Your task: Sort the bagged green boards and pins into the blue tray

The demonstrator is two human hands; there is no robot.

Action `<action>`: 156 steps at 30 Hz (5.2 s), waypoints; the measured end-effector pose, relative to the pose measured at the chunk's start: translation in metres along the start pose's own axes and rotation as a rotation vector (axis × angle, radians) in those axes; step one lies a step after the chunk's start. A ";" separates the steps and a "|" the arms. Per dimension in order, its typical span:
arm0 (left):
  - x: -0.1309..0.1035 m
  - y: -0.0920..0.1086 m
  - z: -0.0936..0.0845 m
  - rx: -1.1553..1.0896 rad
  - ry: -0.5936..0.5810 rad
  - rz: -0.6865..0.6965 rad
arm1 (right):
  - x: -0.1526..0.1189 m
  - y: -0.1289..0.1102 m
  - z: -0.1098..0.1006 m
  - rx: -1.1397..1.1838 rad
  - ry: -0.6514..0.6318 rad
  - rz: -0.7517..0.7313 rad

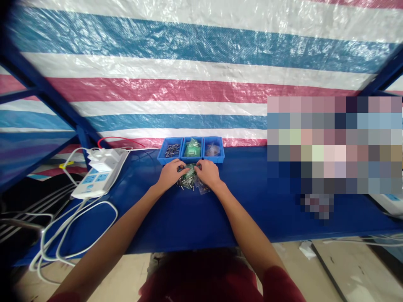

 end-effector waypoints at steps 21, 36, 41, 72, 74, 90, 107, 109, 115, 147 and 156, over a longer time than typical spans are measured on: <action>0.000 0.012 -0.006 -0.785 -0.136 -0.100 | -0.003 -0.017 -0.014 0.675 0.112 -0.034; 0.006 0.007 -0.021 -0.460 0.019 0.035 | -0.002 -0.019 -0.011 0.487 0.104 -0.173; 0.005 -0.002 -0.009 -0.575 -0.038 -0.070 | -0.004 -0.016 -0.008 0.709 0.101 -0.097; 0.003 0.008 -0.003 -0.684 -0.070 -0.028 | -0.003 -0.019 -0.022 0.612 0.174 -0.113; 0.002 0.008 0.001 -0.705 -0.087 -0.052 | -0.004 -0.017 -0.021 0.673 0.170 -0.079; 0.003 0.011 -0.015 -0.533 0.065 0.035 | -0.005 -0.027 -0.021 0.529 0.180 -0.231; 0.003 0.004 -0.002 -0.745 -0.009 -0.068 | -0.006 -0.023 -0.021 0.658 0.193 -0.137; 0.001 0.003 0.002 -0.745 -0.045 -0.113 | -0.006 -0.023 -0.016 0.735 0.146 -0.120; -0.001 0.005 0.008 -0.921 -0.126 -0.133 | -0.008 -0.038 -0.021 0.663 0.123 -0.271; 0.003 0.001 -0.012 -0.559 0.029 -0.044 | -0.001 -0.024 -0.022 0.563 0.168 -0.174; 0.000 0.002 0.000 -0.852 -0.086 -0.191 | -0.005 -0.025 -0.021 0.591 0.102 -0.129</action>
Point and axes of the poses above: each hand's wrist, its own x-axis towards the middle knuckle, its own z-axis out of the palm, y = z × x, the point moved 9 cm from there along x, towards the middle knuckle, and after that the axes turned 12 degrees about x, right-handed, at the moved point
